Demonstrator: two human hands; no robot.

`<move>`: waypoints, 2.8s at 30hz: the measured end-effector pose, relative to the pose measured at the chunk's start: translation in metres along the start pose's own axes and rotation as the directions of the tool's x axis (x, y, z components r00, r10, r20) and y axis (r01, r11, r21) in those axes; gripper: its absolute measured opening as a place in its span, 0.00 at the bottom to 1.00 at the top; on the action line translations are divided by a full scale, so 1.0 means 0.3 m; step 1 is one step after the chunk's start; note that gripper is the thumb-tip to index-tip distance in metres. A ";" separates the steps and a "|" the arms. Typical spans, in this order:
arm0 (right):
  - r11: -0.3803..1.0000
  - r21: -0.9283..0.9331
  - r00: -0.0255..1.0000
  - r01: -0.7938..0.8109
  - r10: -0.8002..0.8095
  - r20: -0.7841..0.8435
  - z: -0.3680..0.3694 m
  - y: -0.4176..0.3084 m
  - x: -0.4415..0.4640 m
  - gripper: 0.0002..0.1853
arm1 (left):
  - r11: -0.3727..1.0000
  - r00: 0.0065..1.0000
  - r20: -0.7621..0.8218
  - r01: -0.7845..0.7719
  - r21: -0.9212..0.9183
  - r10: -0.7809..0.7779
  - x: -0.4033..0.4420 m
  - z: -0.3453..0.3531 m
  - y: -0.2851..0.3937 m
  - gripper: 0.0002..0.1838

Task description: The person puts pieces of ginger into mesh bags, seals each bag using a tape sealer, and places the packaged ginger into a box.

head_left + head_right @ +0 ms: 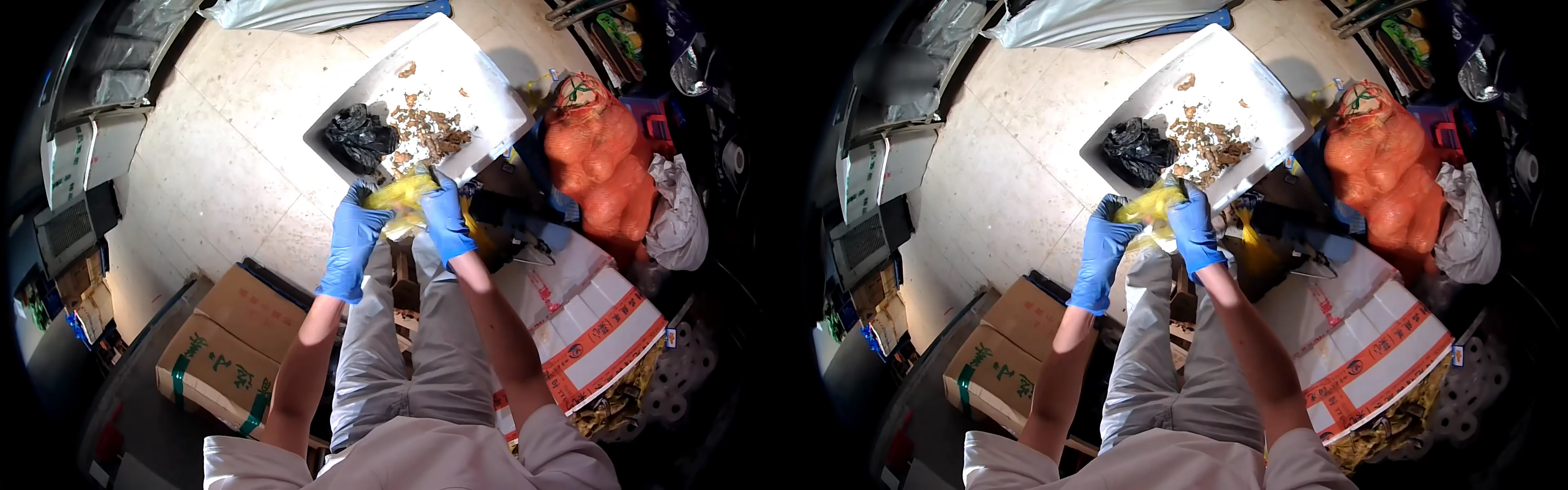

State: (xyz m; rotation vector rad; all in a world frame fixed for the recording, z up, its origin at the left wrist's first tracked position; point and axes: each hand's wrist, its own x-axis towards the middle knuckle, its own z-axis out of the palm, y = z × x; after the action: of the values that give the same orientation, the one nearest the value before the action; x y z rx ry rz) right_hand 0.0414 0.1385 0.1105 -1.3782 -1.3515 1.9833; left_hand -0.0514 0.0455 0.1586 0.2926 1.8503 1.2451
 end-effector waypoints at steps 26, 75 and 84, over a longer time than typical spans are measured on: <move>0.880 -0.474 0.951 0.017 0.132 0.278 -0.059 0.037 -0.103 0.14 | 0.809 0.976 0.071 0.209 -0.550 -0.204 0.026 -0.028 -0.108 0.10; 0.608 0.128 0.556 -0.783 0.593 0.582 -0.037 -0.073 -0.469 0.04 | 0.877 0.985 -0.141 -0.149 -0.457 0.094 0.129 0.080 0.123 0.15; 0.829 -0.368 0.885 0.421 -0.286 0.368 0.043 -0.202 -0.275 0.14 | 0.884 0.980 -0.193 -0.042 -0.466 -0.055 0.112 0.103 0.043 0.17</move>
State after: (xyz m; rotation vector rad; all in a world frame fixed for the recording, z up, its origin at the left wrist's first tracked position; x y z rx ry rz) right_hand 0.0548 0.1003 0.2054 -0.8973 -2.1294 1.7359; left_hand -0.0514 0.0918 0.1480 -0.1115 1.6406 1.7209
